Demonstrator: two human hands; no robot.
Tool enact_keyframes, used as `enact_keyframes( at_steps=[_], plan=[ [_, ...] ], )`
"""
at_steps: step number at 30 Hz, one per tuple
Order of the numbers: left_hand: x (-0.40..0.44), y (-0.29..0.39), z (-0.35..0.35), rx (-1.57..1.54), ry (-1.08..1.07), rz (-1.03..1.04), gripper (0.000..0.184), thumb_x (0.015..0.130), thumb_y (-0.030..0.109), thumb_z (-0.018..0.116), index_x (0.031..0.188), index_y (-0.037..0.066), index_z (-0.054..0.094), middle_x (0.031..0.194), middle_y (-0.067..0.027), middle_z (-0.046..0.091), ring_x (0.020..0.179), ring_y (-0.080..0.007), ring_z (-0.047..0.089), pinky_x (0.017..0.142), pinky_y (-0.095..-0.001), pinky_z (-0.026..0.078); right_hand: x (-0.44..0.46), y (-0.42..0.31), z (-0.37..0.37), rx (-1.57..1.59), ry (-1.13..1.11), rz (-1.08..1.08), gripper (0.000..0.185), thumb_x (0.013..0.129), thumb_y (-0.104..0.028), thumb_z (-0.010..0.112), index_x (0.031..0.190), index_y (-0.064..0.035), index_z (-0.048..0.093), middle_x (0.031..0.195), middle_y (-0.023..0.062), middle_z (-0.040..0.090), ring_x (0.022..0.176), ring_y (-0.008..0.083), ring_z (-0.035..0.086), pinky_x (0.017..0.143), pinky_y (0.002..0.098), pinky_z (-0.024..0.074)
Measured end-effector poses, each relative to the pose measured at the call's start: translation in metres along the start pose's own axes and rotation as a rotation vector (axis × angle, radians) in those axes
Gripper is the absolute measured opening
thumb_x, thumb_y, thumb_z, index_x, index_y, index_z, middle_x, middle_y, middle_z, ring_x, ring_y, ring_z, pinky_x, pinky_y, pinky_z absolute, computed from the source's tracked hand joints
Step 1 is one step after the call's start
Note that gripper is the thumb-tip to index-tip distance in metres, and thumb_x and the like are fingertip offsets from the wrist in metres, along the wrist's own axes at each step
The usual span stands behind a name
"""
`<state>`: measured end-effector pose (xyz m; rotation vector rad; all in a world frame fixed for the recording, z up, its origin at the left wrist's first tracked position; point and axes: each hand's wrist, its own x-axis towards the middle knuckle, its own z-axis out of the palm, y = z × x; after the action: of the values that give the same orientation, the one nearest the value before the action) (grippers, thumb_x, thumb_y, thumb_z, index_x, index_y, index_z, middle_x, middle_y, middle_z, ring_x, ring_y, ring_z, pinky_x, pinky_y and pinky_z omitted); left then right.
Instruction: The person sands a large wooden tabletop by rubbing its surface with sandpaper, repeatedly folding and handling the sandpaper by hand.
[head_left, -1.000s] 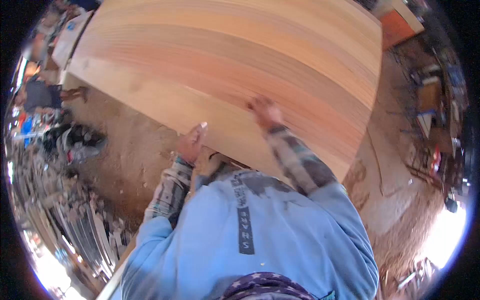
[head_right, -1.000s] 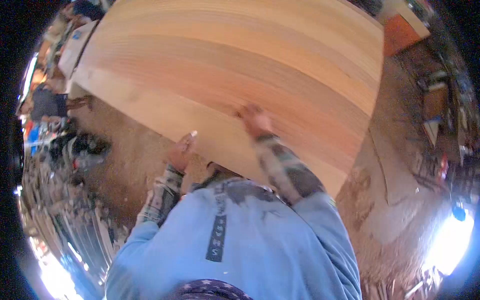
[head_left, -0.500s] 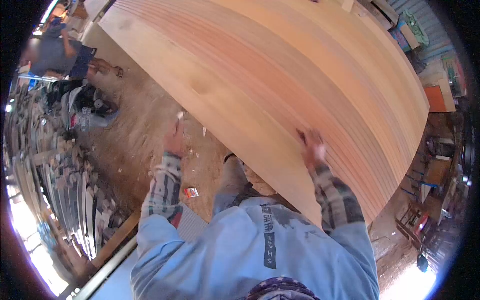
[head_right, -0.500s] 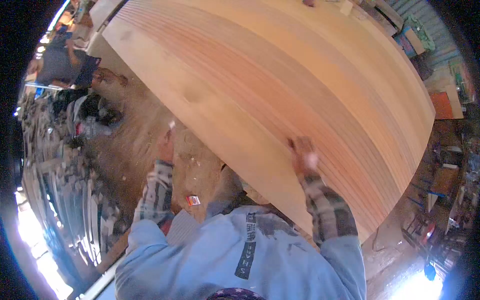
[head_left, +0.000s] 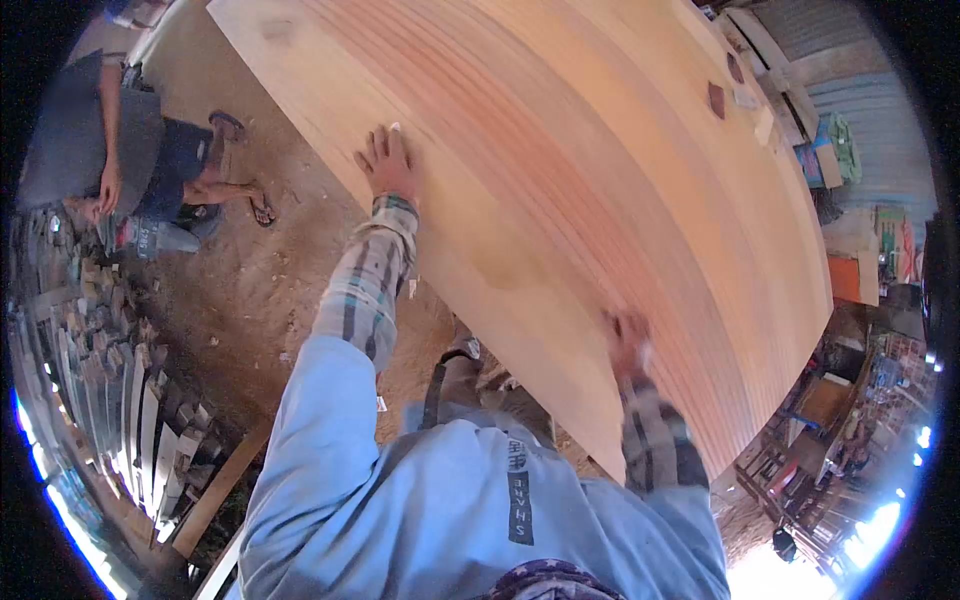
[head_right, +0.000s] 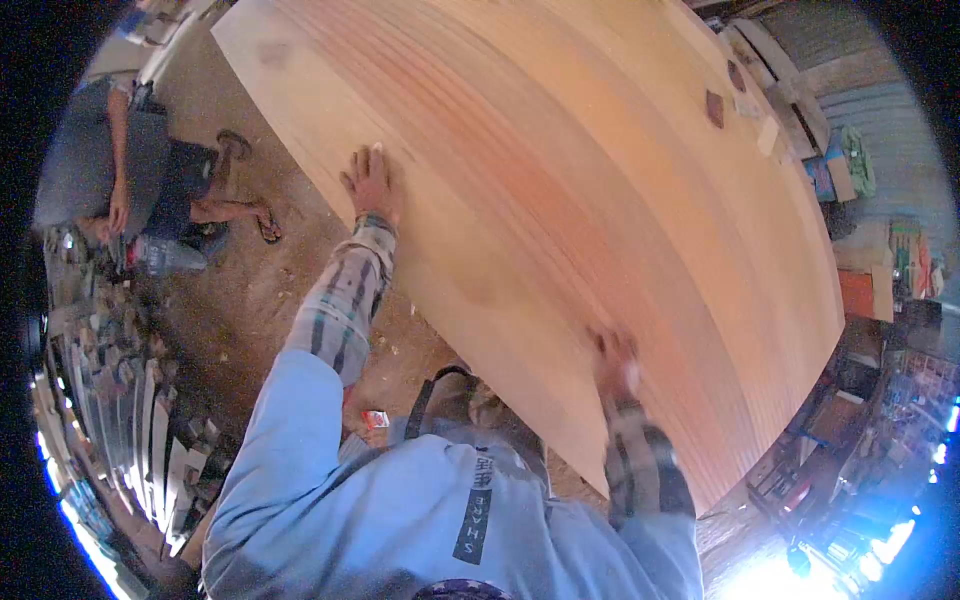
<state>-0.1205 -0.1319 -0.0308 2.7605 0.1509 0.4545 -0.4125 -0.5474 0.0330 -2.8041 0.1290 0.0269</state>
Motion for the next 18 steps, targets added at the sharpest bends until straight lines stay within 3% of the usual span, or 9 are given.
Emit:
enact_keyframes(
  at_steps=[1, 3, 4, 6, 10, 13, 14, 18],
  plan=[
    [0.001, 0.007, -0.004, 0.037, -0.050, -0.028, 0.054, 0.096, 0.035, 0.045, 0.144, 0.013, 0.036, 0.151, -0.0149, 0.032, 0.142, -0.0347, 0.023, 0.114, -0.0604, 0.007, -0.027, 0.018, -0.022, 0.049, -0.098, 0.023, 0.018, 0.090, -0.023, 0.061, 0.098, -0.0076, 0.068, 0.086, 0.0113, 0.059, 0.088, 0.0305, 0.055, 0.080, 0.0408, 0.0458],
    [0.006, 0.011, -0.007, 0.076, -0.120, -0.058, 0.055, 0.097, 0.040, 0.042, 0.145, 0.015, 0.035, 0.153, -0.0141, 0.029, 0.143, -0.0343, 0.021, 0.113, -0.0615, 0.005, -0.047, 0.020, -0.026, 0.130, 0.130, 0.121, 0.011, 0.086, -0.014, 0.063, 0.094, -0.0075, 0.067, 0.080, 0.0100, 0.055, 0.077, 0.0288, 0.053, 0.072, 0.0379, 0.0449],
    [0.003, 0.016, -0.010, 0.121, -0.137, -0.051, 0.054, 0.098, 0.039, 0.039, 0.146, 0.015, 0.034, 0.153, -0.0152, 0.027, 0.143, -0.0343, 0.019, 0.114, -0.0606, 0.005, -0.048, 0.022, -0.022, 0.127, 0.117, 0.134, 0.011, 0.086, -0.014, 0.063, 0.094, -0.0075, 0.067, 0.080, 0.0100, 0.055, 0.077, 0.0288, 0.053, 0.072, 0.0379, 0.0449],
    [-0.002, 0.022, -0.013, 0.168, -0.161, -0.036, 0.053, 0.099, 0.039, 0.035, 0.146, 0.014, 0.034, 0.154, -0.0162, 0.025, 0.144, -0.0343, 0.018, 0.115, -0.0597, 0.004, -0.006, -0.014, -0.015, 0.105, -0.012, 0.105, 0.010, 0.084, -0.009, 0.064, 0.094, -0.0078, 0.066, 0.078, 0.0094, 0.055, 0.075, 0.0272, 0.053, 0.067, 0.0373, 0.0446],
    [0.005, 0.023, -0.020, 0.148, -0.160, -0.062, 0.054, 0.099, 0.040, 0.035, 0.147, 0.016, 0.033, 0.154, -0.0155, 0.025, 0.144, -0.0335, 0.018, 0.114, -0.0608, 0.004, 0.140, -0.114, 0.071, 0.182, 0.074, -0.187, 0.018, 0.083, -0.007, 0.062, 0.100, -0.0094, 0.064, 0.090, 0.0096, 0.062, 0.086, 0.0305, 0.057, 0.076, 0.0386, 0.0473],
    [0.004, 0.020, -0.020, 0.148, -0.150, -0.065, 0.054, 0.098, 0.042, 0.036, 0.147, 0.017, 0.034, 0.155, -0.0130, 0.026, 0.144, -0.0325, 0.019, 0.114, -0.0610, 0.005, 0.257, -0.220, 0.085, 0.215, 0.008, -0.317, 0.025, 0.092, -0.029, 0.052, 0.104, -0.0094, 0.060, 0.102, 0.0124, 0.062, 0.101, 0.0315, 0.057, 0.088, 0.0425, 0.0428],
    [0.004, 0.018, -0.021, 0.140, -0.141, -0.055, 0.055, 0.098, 0.044, 0.037, 0.147, 0.018, 0.035, 0.155, -0.0109, 0.027, 0.144, -0.0317, 0.020, 0.114, -0.0609, 0.006, 0.278, -0.243, 0.088, 0.167, 0.030, -0.307, 0.024, 0.092, -0.030, 0.052, 0.102, -0.0089, 0.061, 0.101, 0.0126, 0.063, 0.100, 0.0317, 0.057, 0.087, 0.0431, 0.0429],
    [0.007, 0.017, -0.014, 0.133, -0.125, -0.067, 0.054, 0.098, 0.043, 0.037, 0.146, 0.019, 0.036, 0.155, -0.0099, 0.027, 0.144, -0.0310, 0.020, 0.114, -0.0603, 0.007, 0.247, -0.216, 0.067, 0.186, 0.097, -0.355, 0.024, 0.093, -0.030, 0.053, 0.094, -0.0079, 0.062, 0.095, 0.0130, 0.063, 0.095, 0.0321, 0.059, 0.084, 0.0452, 0.0435]
  ],
)
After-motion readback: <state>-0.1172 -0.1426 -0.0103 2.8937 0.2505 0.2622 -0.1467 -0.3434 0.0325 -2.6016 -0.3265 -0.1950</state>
